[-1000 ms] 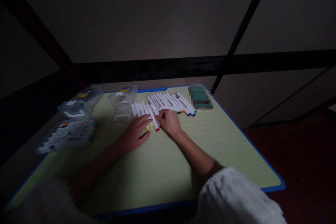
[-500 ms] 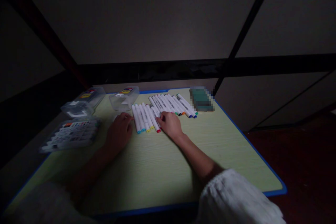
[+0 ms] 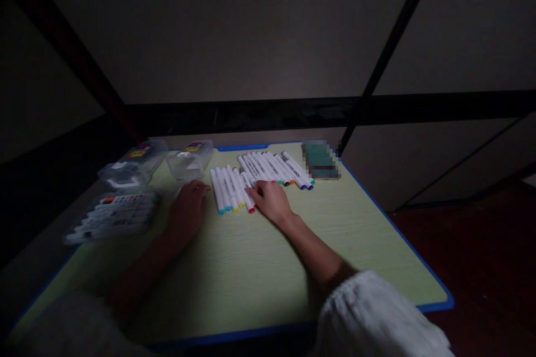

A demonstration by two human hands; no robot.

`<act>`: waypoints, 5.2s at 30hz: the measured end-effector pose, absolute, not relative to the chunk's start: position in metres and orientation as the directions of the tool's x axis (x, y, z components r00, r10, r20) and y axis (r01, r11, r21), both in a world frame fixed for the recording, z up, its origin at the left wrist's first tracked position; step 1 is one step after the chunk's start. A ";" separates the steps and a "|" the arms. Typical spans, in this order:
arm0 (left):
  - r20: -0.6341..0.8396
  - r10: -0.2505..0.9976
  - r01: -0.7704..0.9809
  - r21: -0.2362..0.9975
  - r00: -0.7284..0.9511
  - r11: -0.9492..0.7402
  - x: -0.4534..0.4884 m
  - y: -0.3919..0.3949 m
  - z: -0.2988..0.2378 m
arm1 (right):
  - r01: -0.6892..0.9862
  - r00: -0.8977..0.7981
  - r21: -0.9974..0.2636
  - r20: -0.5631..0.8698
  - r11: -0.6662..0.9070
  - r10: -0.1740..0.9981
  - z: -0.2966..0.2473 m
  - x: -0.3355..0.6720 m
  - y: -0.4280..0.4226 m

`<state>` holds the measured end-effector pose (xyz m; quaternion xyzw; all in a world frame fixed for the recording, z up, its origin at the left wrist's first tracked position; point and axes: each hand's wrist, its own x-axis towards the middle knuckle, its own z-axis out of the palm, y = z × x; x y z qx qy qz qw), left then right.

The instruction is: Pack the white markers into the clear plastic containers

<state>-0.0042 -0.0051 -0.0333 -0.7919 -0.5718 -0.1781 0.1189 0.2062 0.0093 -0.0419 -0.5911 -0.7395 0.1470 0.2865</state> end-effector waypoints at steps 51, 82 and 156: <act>0.256 0.843 0.822 0.218 0.472 -0.527 0.034 -0.018 -0.049 | 0.912 -0.407 0.003 0.113 0.410 0.906 -0.042 0.227 0.025; 0.266 0.840 0.819 0.220 0.472 -0.530 0.033 -0.017 -0.049 | 0.821 -0.557 -0.132 0.030 0.556 0.830 -0.025 0.239 0.007; 0.534 0.816 0.133 0.846 -0.222 -0.517 0.013 0.005 -0.045 | 0.825 -0.231 -0.460 0.256 0.329 0.939 -0.024 0.335 0.025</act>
